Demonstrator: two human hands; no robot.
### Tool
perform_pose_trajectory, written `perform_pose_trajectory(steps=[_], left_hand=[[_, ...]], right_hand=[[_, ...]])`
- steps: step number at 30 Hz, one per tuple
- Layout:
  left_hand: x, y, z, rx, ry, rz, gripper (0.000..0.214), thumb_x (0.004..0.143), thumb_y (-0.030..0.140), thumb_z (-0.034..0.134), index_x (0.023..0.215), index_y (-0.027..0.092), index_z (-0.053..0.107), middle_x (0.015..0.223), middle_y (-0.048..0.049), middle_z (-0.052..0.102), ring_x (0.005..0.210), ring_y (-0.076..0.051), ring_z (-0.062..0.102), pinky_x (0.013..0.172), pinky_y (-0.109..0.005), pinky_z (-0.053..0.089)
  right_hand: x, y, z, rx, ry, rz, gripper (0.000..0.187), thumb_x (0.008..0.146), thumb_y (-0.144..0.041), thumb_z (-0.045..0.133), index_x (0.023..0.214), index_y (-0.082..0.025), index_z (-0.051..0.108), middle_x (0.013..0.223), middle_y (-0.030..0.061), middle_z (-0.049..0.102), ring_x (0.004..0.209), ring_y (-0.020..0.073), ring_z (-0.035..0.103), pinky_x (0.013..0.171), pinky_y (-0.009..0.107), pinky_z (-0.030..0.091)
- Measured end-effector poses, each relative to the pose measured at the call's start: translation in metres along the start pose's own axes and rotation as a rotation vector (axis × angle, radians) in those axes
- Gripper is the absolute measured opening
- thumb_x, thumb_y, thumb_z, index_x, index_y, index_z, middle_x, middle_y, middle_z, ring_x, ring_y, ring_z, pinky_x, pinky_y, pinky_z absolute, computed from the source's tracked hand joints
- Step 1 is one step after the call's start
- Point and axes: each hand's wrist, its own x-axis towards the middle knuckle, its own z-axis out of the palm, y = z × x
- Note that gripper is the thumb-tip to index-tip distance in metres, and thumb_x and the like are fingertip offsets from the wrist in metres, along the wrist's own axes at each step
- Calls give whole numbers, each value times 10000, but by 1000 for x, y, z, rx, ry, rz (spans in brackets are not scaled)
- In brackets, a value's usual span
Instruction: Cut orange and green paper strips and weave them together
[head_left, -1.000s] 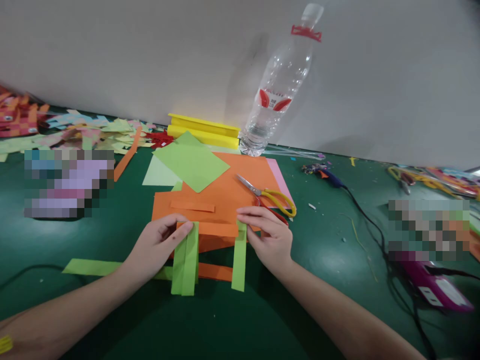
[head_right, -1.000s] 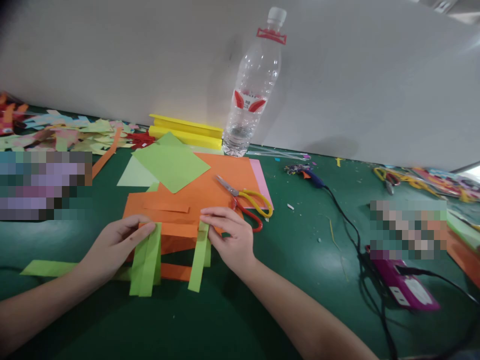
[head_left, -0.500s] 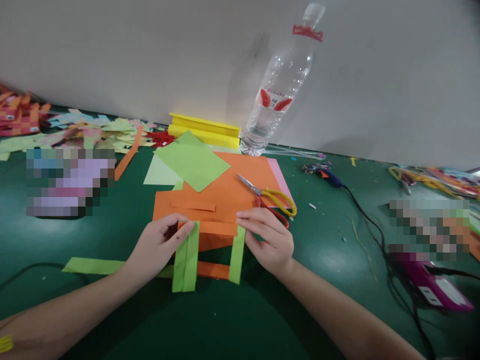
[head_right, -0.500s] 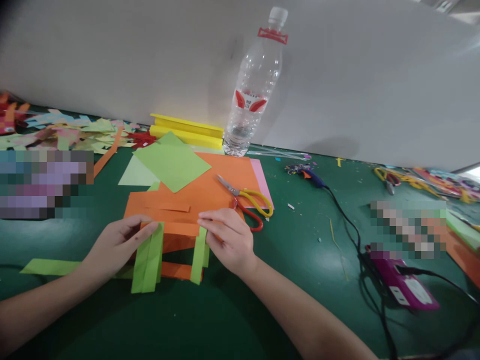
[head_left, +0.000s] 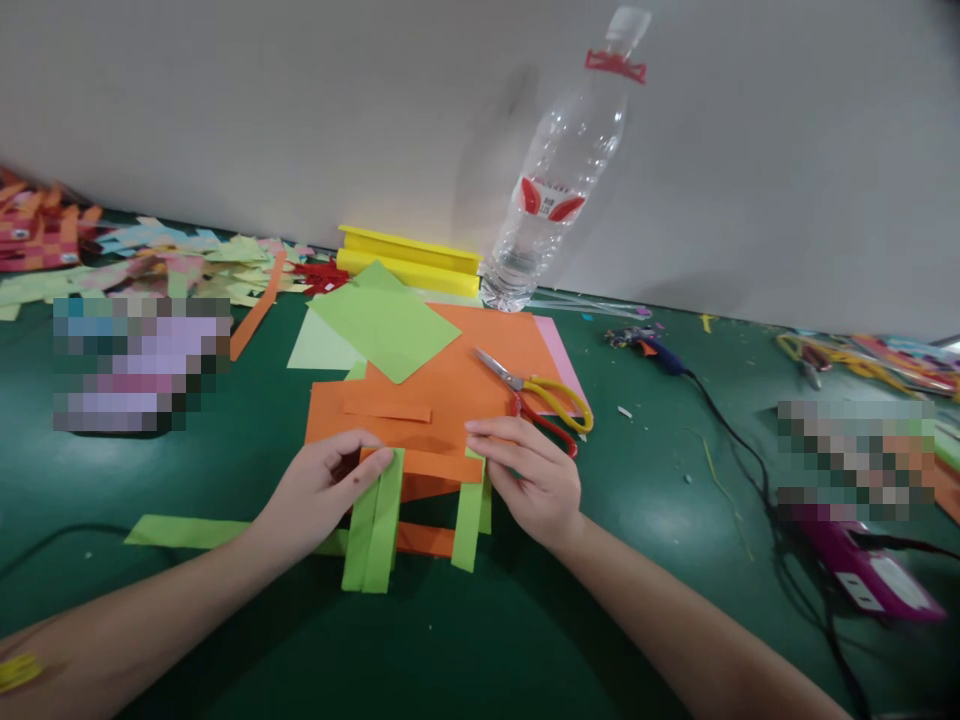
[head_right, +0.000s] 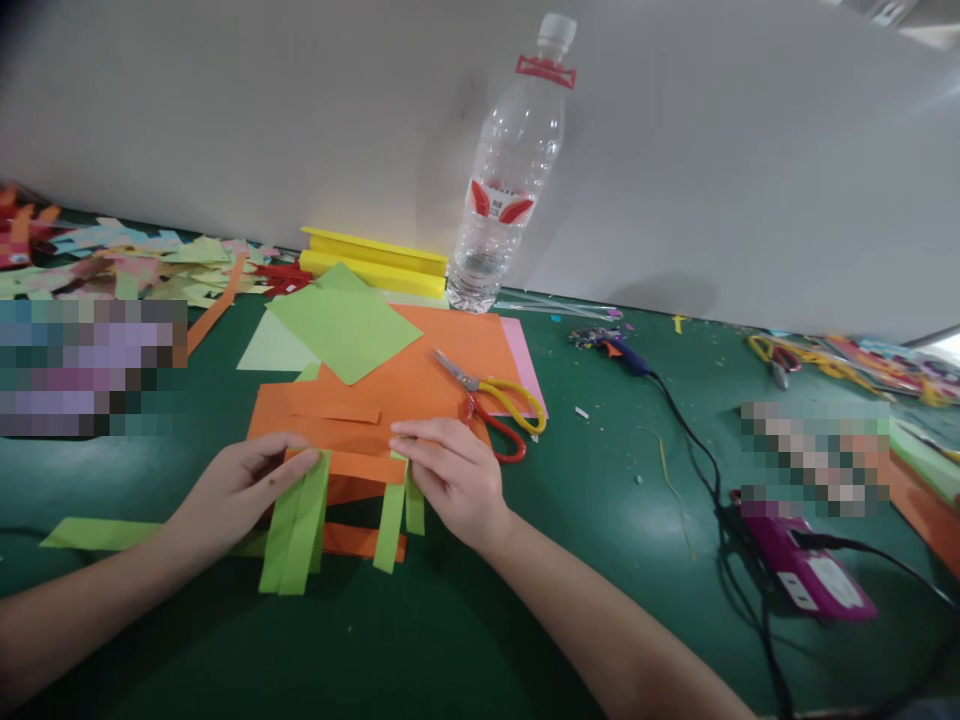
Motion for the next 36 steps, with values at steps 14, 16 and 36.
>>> perform_pose_trajectory(steps=[14,16,36], left_hand=[[1,-2,-1,-185,-23,-9,325,832,457,533,666,178,528,565,47,388,485,-93,358,455,-198,280],[1,-3,-1,-199,-32,-2,326,833,458,533,665,178,525,561,49,375,482,-92,348,452,-198,273],[2,-2,3,-295,9,8,331,845,441,533,653,172,513,582,45,390,515,-92,351,471,-202,276]], right_hand=[[-1,2,0,92,-44,87,375,852,-49,503,1093,-282,669,1070,43,711,948,178,670,789,359,558],[-1,1,0,111,-58,96,393,850,-36,491,1104,-280,665,1080,42,711,954,177,674,792,356,561],[-6,-15,9,480,-24,543,397,838,-52,503,1155,-289,539,1141,35,684,1066,161,627,808,297,538]])
